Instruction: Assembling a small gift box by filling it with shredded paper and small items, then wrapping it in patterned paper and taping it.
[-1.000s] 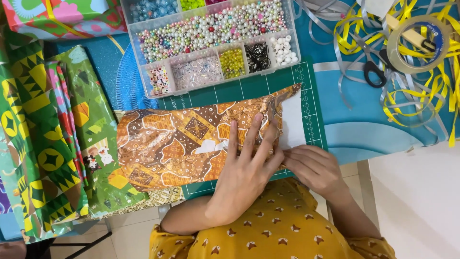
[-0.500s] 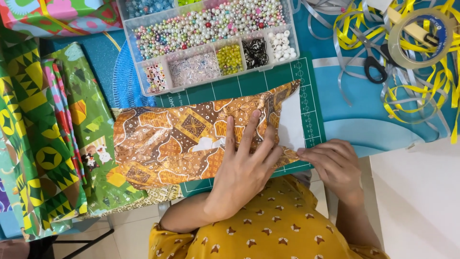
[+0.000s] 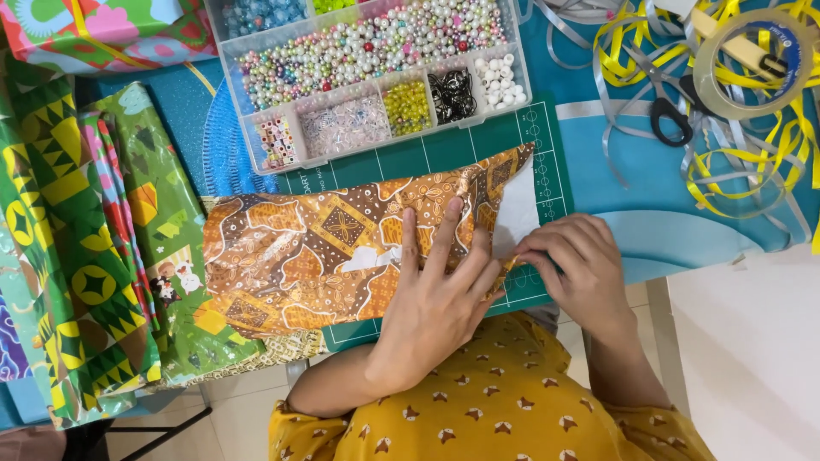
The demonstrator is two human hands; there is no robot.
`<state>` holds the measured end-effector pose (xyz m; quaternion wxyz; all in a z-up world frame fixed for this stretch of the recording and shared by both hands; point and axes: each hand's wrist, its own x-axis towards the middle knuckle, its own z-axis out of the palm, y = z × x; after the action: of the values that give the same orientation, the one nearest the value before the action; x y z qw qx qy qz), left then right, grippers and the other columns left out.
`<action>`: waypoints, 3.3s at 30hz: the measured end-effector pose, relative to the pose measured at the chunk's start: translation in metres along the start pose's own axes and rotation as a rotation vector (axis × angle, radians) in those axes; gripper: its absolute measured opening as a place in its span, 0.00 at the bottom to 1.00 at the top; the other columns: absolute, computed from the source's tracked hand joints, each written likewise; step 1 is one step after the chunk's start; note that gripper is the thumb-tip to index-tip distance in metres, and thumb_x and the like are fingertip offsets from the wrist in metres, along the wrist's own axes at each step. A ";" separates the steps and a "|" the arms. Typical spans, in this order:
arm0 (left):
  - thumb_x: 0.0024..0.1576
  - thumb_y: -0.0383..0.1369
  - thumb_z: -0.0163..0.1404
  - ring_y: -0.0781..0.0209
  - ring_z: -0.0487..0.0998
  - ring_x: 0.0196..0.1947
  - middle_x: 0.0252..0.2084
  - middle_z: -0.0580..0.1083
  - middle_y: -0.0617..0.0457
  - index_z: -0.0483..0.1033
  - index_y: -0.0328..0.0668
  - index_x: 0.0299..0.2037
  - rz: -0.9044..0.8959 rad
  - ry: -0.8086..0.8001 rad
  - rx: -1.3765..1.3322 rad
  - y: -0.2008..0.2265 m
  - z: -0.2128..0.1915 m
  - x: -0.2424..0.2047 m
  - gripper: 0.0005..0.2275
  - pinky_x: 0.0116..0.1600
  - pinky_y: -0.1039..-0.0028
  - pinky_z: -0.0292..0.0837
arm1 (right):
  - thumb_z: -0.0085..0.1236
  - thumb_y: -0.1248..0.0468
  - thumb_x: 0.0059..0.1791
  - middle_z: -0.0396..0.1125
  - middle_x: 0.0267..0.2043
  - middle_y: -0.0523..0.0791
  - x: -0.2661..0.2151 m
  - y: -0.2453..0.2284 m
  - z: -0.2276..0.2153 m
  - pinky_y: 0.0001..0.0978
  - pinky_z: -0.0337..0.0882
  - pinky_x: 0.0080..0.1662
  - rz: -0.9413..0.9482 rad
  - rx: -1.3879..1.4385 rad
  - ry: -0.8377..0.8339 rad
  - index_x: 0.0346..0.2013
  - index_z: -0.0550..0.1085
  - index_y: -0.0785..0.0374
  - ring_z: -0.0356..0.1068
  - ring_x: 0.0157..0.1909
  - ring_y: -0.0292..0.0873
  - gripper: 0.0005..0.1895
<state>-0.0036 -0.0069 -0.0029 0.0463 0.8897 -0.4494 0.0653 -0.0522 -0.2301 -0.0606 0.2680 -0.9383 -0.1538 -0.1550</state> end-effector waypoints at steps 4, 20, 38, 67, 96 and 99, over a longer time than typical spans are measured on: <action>0.66 0.49 0.49 0.34 0.58 0.73 0.58 0.70 0.50 0.72 0.48 0.51 0.000 0.026 -0.028 -0.001 -0.002 0.002 0.15 0.74 0.31 0.50 | 0.55 0.71 0.56 0.70 0.43 0.46 0.025 -0.006 -0.003 0.43 0.67 0.49 -0.050 -0.008 -0.054 0.40 0.74 0.62 0.69 0.45 0.49 0.02; 0.70 0.47 0.38 0.41 0.58 0.75 0.75 0.56 0.35 0.71 0.31 0.65 -0.035 0.057 -0.029 0.001 0.007 0.000 0.25 0.77 0.46 0.53 | 0.52 0.65 0.55 0.67 0.49 0.46 0.025 -0.002 0.023 0.41 0.62 0.51 0.172 0.094 -0.221 0.52 0.71 0.59 0.66 0.51 0.49 0.10; 0.63 0.36 0.40 0.38 0.71 0.69 0.68 0.65 0.31 0.63 0.35 0.68 -0.012 0.183 -0.054 -0.010 0.011 -0.042 0.23 0.71 0.57 0.71 | 0.57 0.62 0.55 0.73 0.38 0.42 -0.004 -0.025 0.035 0.39 0.64 0.47 0.125 0.083 -0.089 0.40 0.68 0.59 0.72 0.38 0.43 0.06; 0.70 0.34 0.45 0.45 0.77 0.63 0.64 0.71 0.39 0.69 0.38 0.62 -0.075 0.279 0.112 0.000 0.015 -0.034 0.14 0.68 0.58 0.73 | 0.56 0.69 0.53 0.70 0.42 0.40 0.019 -0.039 0.044 0.35 0.59 0.42 0.143 -0.092 -0.046 0.39 0.73 0.58 0.70 0.43 0.41 0.03; 0.69 0.30 0.40 0.42 0.76 0.63 0.64 0.72 0.39 0.71 0.37 0.61 -0.128 0.323 0.091 0.010 0.022 -0.034 0.13 0.68 0.56 0.71 | 0.68 0.54 0.52 0.67 0.45 0.43 0.001 -0.024 0.041 0.41 0.57 0.49 0.390 -0.077 0.032 0.56 0.64 0.62 0.64 0.36 0.42 0.27; 0.70 0.30 0.39 0.42 0.75 0.64 0.63 0.72 0.39 0.72 0.36 0.60 -0.158 0.277 0.094 0.014 0.012 -0.030 0.13 0.69 0.57 0.71 | 0.69 0.52 0.50 0.66 0.45 0.43 -0.007 -0.026 0.040 0.41 0.55 0.49 0.359 -0.064 0.028 0.55 0.66 0.61 0.63 0.41 0.43 0.27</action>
<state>-0.0316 0.0073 -0.0191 0.0710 0.9059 -0.3640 0.2043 -0.0596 -0.1884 -0.0832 0.2634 -0.9565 0.0248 -0.1227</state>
